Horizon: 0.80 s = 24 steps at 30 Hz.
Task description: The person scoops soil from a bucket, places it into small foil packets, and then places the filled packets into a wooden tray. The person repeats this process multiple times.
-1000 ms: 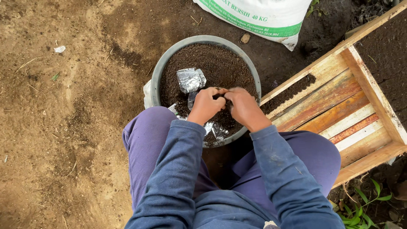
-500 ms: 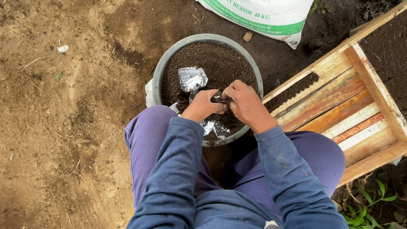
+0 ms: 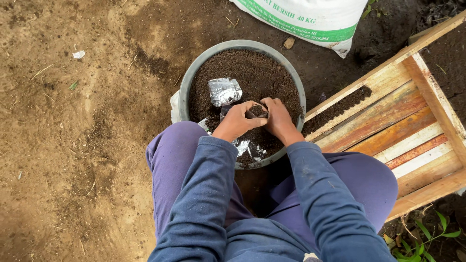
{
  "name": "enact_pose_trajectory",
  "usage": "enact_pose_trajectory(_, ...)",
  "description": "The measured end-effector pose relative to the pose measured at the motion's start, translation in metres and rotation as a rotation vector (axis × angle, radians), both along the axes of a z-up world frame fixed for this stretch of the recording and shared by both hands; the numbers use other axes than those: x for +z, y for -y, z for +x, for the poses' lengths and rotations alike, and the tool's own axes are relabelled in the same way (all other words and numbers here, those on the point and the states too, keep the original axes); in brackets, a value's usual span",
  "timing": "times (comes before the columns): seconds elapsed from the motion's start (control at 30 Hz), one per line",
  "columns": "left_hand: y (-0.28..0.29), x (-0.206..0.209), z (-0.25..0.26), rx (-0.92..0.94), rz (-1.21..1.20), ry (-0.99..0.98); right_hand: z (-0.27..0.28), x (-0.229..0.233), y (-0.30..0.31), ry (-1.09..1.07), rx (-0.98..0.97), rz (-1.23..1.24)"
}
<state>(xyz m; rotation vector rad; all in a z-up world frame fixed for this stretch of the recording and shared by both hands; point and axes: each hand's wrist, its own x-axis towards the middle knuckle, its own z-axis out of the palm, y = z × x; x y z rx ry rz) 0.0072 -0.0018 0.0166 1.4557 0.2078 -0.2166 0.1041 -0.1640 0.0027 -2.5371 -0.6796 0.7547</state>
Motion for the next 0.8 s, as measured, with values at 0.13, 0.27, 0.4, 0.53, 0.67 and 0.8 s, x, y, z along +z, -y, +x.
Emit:
enact_pose_trajectory(0.13,0.001,-0.017,-0.002,-0.024,0.015,-0.026,0.013,-0.003,0.006,-0.029,-0.247,0.156)
enact_pose_trajectory(0.27,0.006,0.004,-0.008,-0.054,0.002,-0.041,0.007,0.078,-0.020,-0.543,-0.728,0.884)
enact_pose_trajectory(0.4,0.011,0.043,-0.007,-0.096,0.011,-0.044,-0.009,0.121,-0.053,-0.644,-0.947,1.082)
enact_pose_trajectory(0.53,0.013,0.038,-0.003,-0.106,0.022,-0.049,-0.007,0.091,-0.046,-0.490,-0.797,1.030)
enact_pose_trajectory(0.67,0.013,0.023,-0.001,-0.101,-0.005,-0.032,-0.010,0.101,-0.032,-0.284,-0.375,0.824)
enact_pose_trajectory(0.8,0.007,0.015,0.001,-0.137,0.063,-0.042,-0.019,0.160,-0.034,-0.076,0.170,0.248)
